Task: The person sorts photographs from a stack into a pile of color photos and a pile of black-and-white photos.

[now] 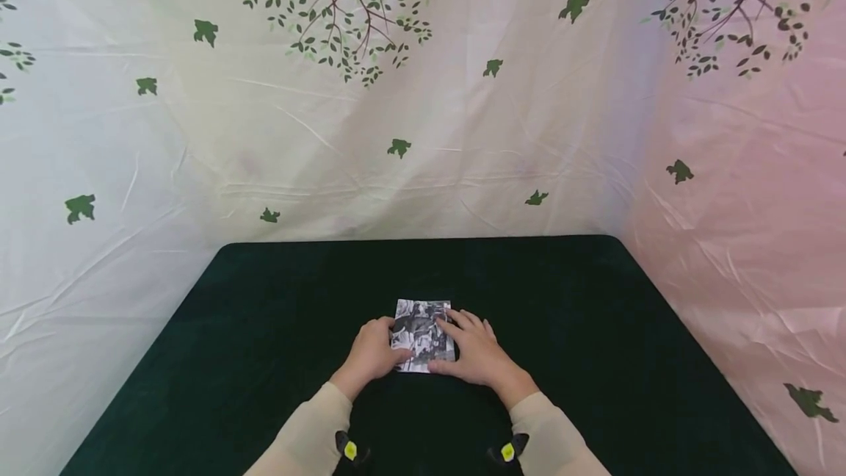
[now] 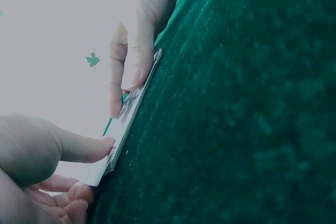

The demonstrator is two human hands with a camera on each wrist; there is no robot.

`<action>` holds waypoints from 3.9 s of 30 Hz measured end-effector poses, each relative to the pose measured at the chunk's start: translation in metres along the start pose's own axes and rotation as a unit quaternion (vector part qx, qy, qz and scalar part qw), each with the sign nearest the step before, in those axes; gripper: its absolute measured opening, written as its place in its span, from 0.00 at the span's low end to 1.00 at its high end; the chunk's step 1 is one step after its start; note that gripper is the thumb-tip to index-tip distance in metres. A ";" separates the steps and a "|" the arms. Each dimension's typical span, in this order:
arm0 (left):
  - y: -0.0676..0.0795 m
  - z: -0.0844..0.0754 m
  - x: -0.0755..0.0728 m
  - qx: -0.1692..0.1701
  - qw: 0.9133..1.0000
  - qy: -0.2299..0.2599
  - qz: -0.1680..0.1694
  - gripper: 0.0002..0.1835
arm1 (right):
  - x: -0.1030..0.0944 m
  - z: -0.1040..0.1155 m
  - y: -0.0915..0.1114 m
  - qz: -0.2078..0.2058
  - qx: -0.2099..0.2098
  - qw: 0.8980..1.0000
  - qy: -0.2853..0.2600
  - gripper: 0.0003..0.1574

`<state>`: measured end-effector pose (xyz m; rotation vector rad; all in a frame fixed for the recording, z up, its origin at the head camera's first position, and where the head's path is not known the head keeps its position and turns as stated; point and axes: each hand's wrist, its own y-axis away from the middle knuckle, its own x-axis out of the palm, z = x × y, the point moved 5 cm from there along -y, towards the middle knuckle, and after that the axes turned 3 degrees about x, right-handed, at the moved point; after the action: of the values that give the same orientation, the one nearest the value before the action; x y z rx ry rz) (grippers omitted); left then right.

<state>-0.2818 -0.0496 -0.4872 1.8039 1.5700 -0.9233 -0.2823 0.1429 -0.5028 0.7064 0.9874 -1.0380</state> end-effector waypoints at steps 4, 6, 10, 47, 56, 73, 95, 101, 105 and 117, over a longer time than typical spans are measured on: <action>0.001 0.000 -0.002 0.000 1.000 0.021 -0.001 0.35 | 0.000 0.000 0.000 0.004 0.004 1.000 -0.003 0.54; 0.001 0.000 -0.003 0.001 0.999 0.035 0.002 0.34 | 0.001 -0.001 -0.001 0.004 0.006 1.000 0.000 0.54; 0.001 0.002 -0.005 0.002 0.998 0.063 0.016 0.33 | 0.001 -0.001 -0.001 0.006 0.011 1.000 0.001 0.54; 0.008 -0.005 -0.024 0.001 0.969 0.242 -0.047 0.17 | -0.026 0.001 0.005 -0.119 0.079 0.953 -0.268 0.27; 0.012 0.008 -0.036 0.010 0.974 0.225 -0.027 0.17 | -0.025 0.015 0.000 -0.118 0.091 0.942 -0.301 0.26; 0.046 0.087 -0.083 -0.056 0.986 0.158 -0.001 0.19 | 0.018 0.104 -0.026 -0.096 0.020 0.963 -0.250 0.24; 0.053 0.125 -0.096 -0.074 0.989 0.128 0.017 0.19 | 0.043 0.136 -0.040 -0.101 0.047 0.968 -0.223 0.24; 0.054 0.132 -0.097 -0.090 0.984 0.154 0.020 0.17 | 0.043 0.137 -0.039 -0.133 0.063 0.958 -0.247 0.18; 0.054 0.134 -0.097 -0.092 0.983 0.158 0.016 0.15 | 0.042 0.139 -0.039 -0.148 0.072 0.956 -0.244 0.15; 0.054 0.137 -0.101 -0.078 0.991 0.113 0.006 0.11 | 0.047 0.143 -0.040 -0.147 0.095 0.958 -0.227 0.13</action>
<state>-0.2539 -0.2254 -0.4898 1.8549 1.7139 -0.5876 -0.2657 -0.0113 -0.4890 0.4488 0.6053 -1.4937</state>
